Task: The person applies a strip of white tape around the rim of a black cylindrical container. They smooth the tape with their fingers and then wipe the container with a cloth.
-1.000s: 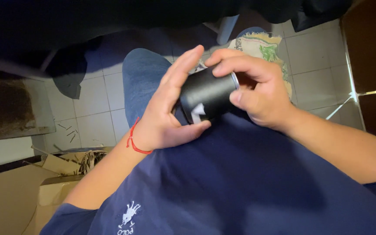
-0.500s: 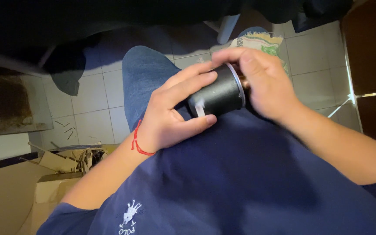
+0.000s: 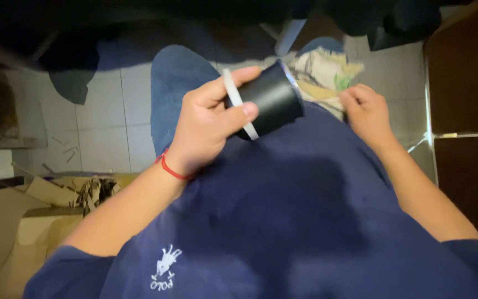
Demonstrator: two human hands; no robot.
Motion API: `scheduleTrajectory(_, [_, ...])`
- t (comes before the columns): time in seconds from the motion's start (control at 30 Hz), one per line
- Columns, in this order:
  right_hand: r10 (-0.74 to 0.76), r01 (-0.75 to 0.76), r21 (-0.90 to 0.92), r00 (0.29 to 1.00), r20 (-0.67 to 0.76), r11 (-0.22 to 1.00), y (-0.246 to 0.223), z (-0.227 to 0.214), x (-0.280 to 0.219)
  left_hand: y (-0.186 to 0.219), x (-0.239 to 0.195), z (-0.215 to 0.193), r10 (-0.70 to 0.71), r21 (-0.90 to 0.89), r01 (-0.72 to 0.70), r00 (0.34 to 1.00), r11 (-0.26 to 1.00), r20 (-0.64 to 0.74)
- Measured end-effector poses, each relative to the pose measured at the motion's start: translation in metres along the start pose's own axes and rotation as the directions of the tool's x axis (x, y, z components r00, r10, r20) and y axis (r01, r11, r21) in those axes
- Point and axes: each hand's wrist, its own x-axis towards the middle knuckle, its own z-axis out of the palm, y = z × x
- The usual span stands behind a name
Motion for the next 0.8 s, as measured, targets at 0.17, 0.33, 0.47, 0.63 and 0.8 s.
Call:
scheduleTrajectory(0.17, [0.412, -0.193, 0.91, 0.911, 0.027, 0.366, -0.097, -0.05, -0.003, 0.004, 0.014, 0.0, -0.491, -0.623, 0.349, 0.868, 0.7, -0.066])
scheduleTrajectory(0.33, [-0.215, 0.14, 0.357, 0.96, 0.179, 0.923, -0.118, -0.063, -0.052, 0.006, 0.014, 0.007, -0.167, -0.739, 0.283, 0.959, 0.612, 0.229])
scheduleTrajectory(0.47, [-0.708, 0.663, 0.251, 0.677, 0.2, 0.705, -0.177, -0.068, -0.035, 0.022, 0.014, 0.008, -0.127, -0.575, 0.226, 0.97, 0.787, 0.207])
scheduleTrajectory(0.63, [-0.563, 0.568, 0.1, 0.75, 0.345, 0.817, -0.18, -0.072, -0.039, 0.017, 0.006, 0.006, -0.114, 0.25, 0.101, 0.993, 0.963, 0.035])
scheduleTrajectory(0.8, [-0.521, 0.544, 0.05, 0.769, 0.371, 0.838, -0.185, -0.07, -0.045, 0.044, 0.002, 0.014, -0.161, 0.384, 0.153, 0.987, 0.911, -0.01])
